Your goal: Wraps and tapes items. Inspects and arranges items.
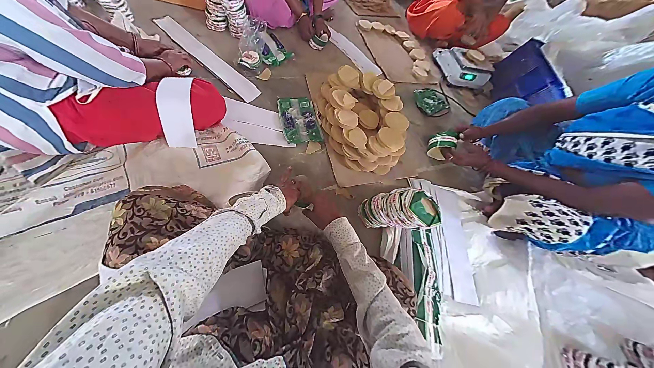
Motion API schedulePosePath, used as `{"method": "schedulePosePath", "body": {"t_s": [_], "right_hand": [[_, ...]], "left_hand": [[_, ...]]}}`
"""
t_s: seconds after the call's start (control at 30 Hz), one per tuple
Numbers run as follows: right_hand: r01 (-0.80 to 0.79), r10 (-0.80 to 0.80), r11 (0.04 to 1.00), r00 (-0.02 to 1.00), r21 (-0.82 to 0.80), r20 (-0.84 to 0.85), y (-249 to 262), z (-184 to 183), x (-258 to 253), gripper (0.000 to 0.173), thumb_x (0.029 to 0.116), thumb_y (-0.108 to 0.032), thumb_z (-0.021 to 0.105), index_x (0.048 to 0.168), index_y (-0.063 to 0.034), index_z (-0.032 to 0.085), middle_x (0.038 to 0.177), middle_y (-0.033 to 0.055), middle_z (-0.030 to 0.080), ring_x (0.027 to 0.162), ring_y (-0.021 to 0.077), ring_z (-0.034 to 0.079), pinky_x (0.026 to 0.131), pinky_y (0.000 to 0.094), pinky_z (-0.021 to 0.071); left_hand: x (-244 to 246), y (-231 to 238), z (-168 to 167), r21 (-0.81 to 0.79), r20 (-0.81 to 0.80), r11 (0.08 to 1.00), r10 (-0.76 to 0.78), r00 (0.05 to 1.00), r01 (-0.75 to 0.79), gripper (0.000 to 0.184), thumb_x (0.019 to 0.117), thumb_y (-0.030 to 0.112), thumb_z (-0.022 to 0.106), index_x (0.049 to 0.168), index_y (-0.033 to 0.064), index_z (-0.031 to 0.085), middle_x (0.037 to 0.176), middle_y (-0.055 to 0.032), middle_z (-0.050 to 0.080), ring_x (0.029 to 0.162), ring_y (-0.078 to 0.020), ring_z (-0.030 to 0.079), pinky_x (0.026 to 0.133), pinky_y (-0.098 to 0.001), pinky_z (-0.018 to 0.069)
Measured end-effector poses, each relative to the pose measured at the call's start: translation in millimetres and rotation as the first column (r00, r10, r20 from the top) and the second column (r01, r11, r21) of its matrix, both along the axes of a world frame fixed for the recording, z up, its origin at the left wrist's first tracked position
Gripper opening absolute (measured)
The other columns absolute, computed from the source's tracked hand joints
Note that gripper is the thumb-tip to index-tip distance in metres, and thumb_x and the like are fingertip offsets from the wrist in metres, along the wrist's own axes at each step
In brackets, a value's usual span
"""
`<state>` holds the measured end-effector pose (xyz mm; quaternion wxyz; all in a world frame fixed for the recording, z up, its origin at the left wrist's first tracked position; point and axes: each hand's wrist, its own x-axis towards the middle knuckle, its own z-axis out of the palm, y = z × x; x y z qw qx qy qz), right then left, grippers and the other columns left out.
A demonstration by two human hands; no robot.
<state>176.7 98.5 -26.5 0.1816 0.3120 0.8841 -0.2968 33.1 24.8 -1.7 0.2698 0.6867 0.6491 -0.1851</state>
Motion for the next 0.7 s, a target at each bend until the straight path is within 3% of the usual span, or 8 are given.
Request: {"method": "schedulePosePath", "body": {"t_s": [0.07,0.13,0.2,0.37,0.47,0.53,0.6,0.7], "right_hand": [[0.23,-0.23,0.973,0.949,-0.022,-0.217,1,-4,9,0.035,0.1026,-0.025,0.059,0.129,-0.002,0.066,0.125,0.019,0.068,0.11,0.0306,0.068,0.101,0.0467,0.0517],[0.472,-0.45,0.881,0.816,-0.034,-0.363,6,-15,12,0.034,0.1036,-0.022,0.058,0.127,0.0011,0.066,0.12,0.0197,0.07,0.106,0.0302,0.069,0.097,0.0456,0.053],[0.581,-0.576,0.809,0.754,-0.089,-0.317,20,-31,9,0.035,0.1052,-0.021,0.057,0.131,0.0028,0.062,0.123,0.0226,0.068,0.112,0.0329,0.068,0.1,0.0479,0.0514],[0.485,-0.487,0.873,0.857,-0.054,-0.166,46,-46,-18,0.036,0.0981,-0.024,0.07,0.122,0.0024,0.067,0.119,0.0223,0.069,0.115,0.0346,0.065,0.104,0.0511,0.0472],[0.331,-0.323,0.943,0.935,0.034,-0.143,50,-40,-47,0.036,0.0985,-0.02,0.068,0.127,0.002,0.066,0.124,0.021,0.069,0.12,0.0337,0.064,0.109,0.0498,0.0453],[0.301,-0.292,0.949,0.951,0.089,-0.098,49,-35,-58,0.033,0.099,-0.017,0.066,0.126,0.0009,0.067,0.126,0.0209,0.069,0.122,0.0341,0.063,0.109,0.0504,0.0447],[0.439,-0.428,0.893,0.897,0.098,-0.11,44,-32,-56,0.035,0.1,-0.02,0.065,0.126,0.0034,0.066,0.127,0.0243,0.067,0.124,0.0371,0.062,0.109,0.0523,0.0441],[0.656,-0.623,0.75,0.742,0.079,-0.249,14,-41,-45,0.034,0.1008,-0.02,0.063,0.122,0.0067,0.066,0.125,0.0274,0.066,0.121,0.0403,0.062,0.106,0.0541,0.0458]], "left_hand": [[-11,-3,-51,0.253,0.222,0.965,0.004,0.975,-0.062,0.063,0.0769,0.018,0.087,0.126,-0.0131,0.062,0.145,-0.028,0.051,0.141,-0.0455,0.041,0.125,-0.0597,-0.0038],[-2,8,-44,0.059,0.109,0.996,0.059,0.992,-0.066,0.075,0.0815,0.02,0.086,0.141,-0.0082,0.05,0.157,-0.0228,0.039,0.148,-0.0406,0.033,0.126,-0.0562,0.0007],[0,9,-41,0.02,0.106,0.998,0.063,0.992,-0.066,0.071,0.083,0.012,0.083,0.141,-0.0108,0.049,0.157,-0.0251,0.038,0.148,-0.0422,0.032,0.126,-0.0577,0.0024],[-5,5,-34,0.033,0.154,0.999,0.025,0.988,-0.03,0.057,0.0868,0.009,0.078,0.134,-0.0133,0.055,0.155,-0.0286,0.039,0.149,-0.0454,0.029,0.123,-0.0639,-0.0007],[-10,3,-38,0.062,0.17,0.998,0.016,0.985,-0.027,0.068,0.0886,0.029,0.08,0.136,-0.012,0.054,0.161,-0.0279,0.032,0.153,-0.0436,0.021,0.121,-0.0672,-0.0055],[-12,-8,-48,0.159,0.272,0.976,0.103,0.957,-0.15,0.079,0.0923,0.047,0.072,0.141,-0.0109,0.051,0.165,-0.0269,0.025,0.156,-0.0416,0.013,0.121,-0.0677,-0.0073],[-5,-24,-64,0.283,0.532,0.824,0.291,0.795,-0.492,0.088,0.0925,0.05,0.07,0.15,-0.0099,0.041,0.165,-0.0298,0.021,0.157,-0.0439,0.011,0.124,-0.0644,-0.002],[21,-28,-86,0.065,0.836,0.402,0.478,0.27,-0.913,0.103,0.0877,0.032,0.08,0.159,-0.0069,0.017,0.165,-0.0312,0.018,0.155,-0.0412,0.021,0.126,-0.0487,0.0214]]}}
